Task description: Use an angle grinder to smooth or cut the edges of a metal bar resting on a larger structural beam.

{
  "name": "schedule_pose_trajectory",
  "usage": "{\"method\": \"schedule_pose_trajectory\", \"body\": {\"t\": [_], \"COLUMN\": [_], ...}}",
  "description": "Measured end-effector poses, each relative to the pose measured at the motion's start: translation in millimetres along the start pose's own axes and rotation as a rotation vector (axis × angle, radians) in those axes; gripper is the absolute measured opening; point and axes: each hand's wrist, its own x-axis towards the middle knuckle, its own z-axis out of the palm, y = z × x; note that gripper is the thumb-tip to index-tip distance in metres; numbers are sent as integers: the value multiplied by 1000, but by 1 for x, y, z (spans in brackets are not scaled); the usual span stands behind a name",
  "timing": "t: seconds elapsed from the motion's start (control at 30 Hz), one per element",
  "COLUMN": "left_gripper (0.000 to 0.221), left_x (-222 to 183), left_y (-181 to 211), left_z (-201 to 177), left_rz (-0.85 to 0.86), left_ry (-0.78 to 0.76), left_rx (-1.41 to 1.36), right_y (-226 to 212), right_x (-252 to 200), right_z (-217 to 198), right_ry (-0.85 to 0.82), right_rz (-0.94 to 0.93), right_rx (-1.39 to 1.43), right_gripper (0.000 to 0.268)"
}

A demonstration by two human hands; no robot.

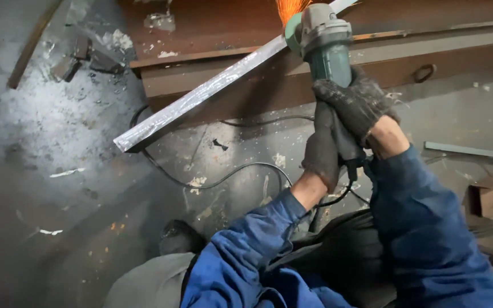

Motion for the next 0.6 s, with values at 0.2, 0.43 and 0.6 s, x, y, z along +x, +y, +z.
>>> {"method": "schedule_pose_trajectory", "body": {"t": [0.2,0.43,0.6], "left_gripper": [74,74,72], "left_x": [-32,-11,-33], "left_y": [-12,12,21], "left_z": [10,6,16], "left_rz": [214,35,141], "left_ry": [68,-14,6], "left_rx": [-274,-63,-187], "right_y": [-29,-10,-4], "right_x": [-21,7,6], "right_z": [10,3,14], "right_ry": [-193,-140,-89], "right_rz": [-13,0,-93], "right_rx": [-267,-351,-183], "right_gripper": [102,100,107]}}
